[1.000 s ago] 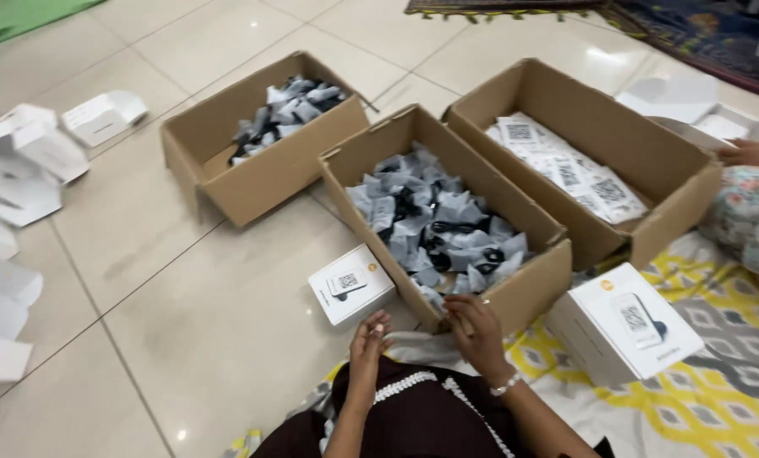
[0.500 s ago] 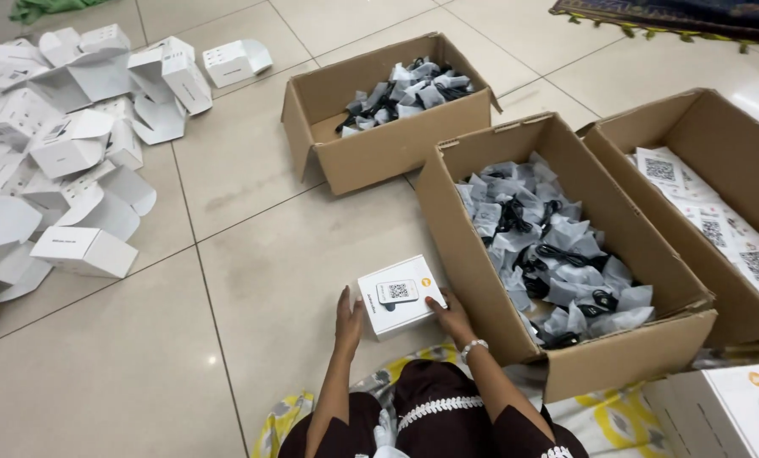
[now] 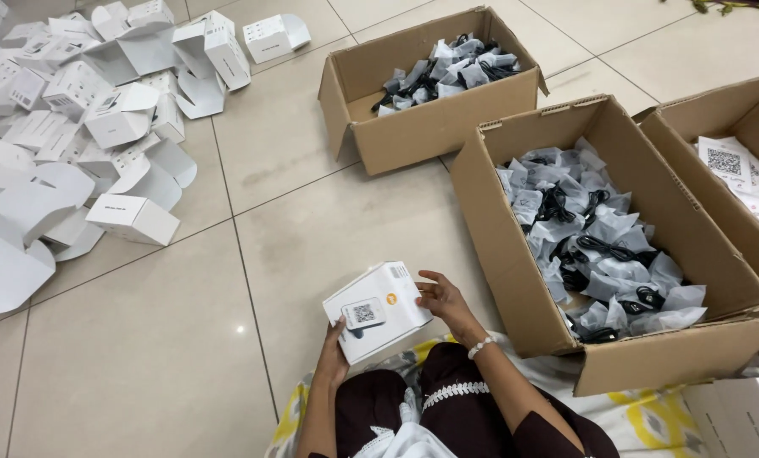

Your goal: The person packs small electronic components and USB cables into individual white product boxes.

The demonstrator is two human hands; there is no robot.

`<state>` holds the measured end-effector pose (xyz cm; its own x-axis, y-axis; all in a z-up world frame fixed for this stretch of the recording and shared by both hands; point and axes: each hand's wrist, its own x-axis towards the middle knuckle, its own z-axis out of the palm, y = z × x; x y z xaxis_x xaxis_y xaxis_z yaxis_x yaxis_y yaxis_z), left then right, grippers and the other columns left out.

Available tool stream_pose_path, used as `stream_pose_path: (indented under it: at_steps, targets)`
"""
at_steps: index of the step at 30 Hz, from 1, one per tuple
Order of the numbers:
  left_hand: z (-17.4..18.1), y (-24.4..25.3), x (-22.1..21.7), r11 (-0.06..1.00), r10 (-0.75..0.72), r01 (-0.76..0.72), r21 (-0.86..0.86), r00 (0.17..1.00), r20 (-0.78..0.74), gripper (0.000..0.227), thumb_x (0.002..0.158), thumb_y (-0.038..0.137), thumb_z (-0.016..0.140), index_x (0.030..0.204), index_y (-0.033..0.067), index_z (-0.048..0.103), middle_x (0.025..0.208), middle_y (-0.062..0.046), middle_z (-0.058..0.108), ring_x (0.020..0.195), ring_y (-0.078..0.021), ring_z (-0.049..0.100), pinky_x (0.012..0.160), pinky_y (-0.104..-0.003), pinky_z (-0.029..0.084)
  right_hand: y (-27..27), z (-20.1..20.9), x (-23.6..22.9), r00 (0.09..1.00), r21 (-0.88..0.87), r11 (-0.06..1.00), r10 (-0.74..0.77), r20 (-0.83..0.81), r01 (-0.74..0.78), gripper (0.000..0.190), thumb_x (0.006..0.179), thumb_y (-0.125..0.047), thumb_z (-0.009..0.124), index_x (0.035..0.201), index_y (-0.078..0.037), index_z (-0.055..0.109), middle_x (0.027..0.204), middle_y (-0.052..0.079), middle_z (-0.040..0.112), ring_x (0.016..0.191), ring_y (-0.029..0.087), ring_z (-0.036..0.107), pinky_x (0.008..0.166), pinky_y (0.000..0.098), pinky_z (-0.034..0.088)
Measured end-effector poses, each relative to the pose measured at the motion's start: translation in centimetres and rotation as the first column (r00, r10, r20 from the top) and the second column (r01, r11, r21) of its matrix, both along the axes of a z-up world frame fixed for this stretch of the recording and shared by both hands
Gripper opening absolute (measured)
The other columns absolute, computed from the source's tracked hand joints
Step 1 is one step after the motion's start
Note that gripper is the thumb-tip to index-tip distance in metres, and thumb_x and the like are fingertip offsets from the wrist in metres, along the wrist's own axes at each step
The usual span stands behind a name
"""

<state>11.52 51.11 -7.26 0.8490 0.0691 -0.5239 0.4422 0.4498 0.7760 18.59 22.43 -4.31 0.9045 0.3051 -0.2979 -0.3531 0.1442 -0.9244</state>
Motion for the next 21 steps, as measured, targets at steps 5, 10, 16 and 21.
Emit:
stream_pose_path:
  at_steps: [5,10,16,21]
  targets:
    - [-2.6,0.4,-1.7,0.99,0.008,-0.004,-0.14,1.0,0.03,0.086,0.086,0.054,0.069,0.155,0.0168,0.035,0.148,-0.013,0.053,0.131,-0.0296,0.055,0.107,-0.05,0.048,2.2,4.0,-1.9,0.996,-0.015,0.996,0.091,0.003,-0.091,0.092,0.083,-0.034,0.074,0.16,-0.014,0.029,0.149,0.023,0.054,0.14,0.036,0.049,0.115,0.0472,0.037]
    - [-0.5,-4.2,-2.2,0.877,0.09,-0.052,-0.478,0.994,0.057,0.091,0.084,0.059,0.072,0.155,0.0119,0.039,0.146,-0.015,0.053,0.127,-0.0331,0.055,0.103,-0.053,0.046,4.3,2.1,-3.2,0.984,0.417,0.891,-0.151,-0.096,0.178,0.094,0.087,-0.052,0.064,0.166,-0.018,0.024,0.164,0.018,0.034,0.142,0.035,0.041,0.112,0.049,0.041]
    - [-1.6,-9.9,-1.9,0.904,0.321,-0.322,-0.28,0.946,-0.052,0.098,0.08,0.049,0.077,0.154,0.0264,0.017,0.155,-0.015,0.037,0.142,-0.034,0.043,0.113,-0.055,0.046,7.3,1.0,-6.7,0.952,-0.015,0.953,-0.304,-0.044,0.304,0.104,0.08,-0.037,0.076,0.164,-0.022,0.016,0.157,0.018,0.038,0.14,0.032,0.046,0.111,0.0459,0.045]
    - [1.0,-6.2,-3.1,0.952,0.223,-0.219,-0.214,0.975,-0.005,0.088,0.082,0.053,0.069,0.154,0.0153,0.036,0.15,-0.014,0.046,0.132,-0.0333,0.048,0.105,-0.049,0.046,2.8,1.5,-3.9,0.985,0.008,0.989,-0.144,-0.098,0.146,0.103,0.07,-0.03,0.084,0.158,-0.016,0.032,0.142,0.021,0.057,0.127,0.033,0.058,0.109,0.0476,0.049]
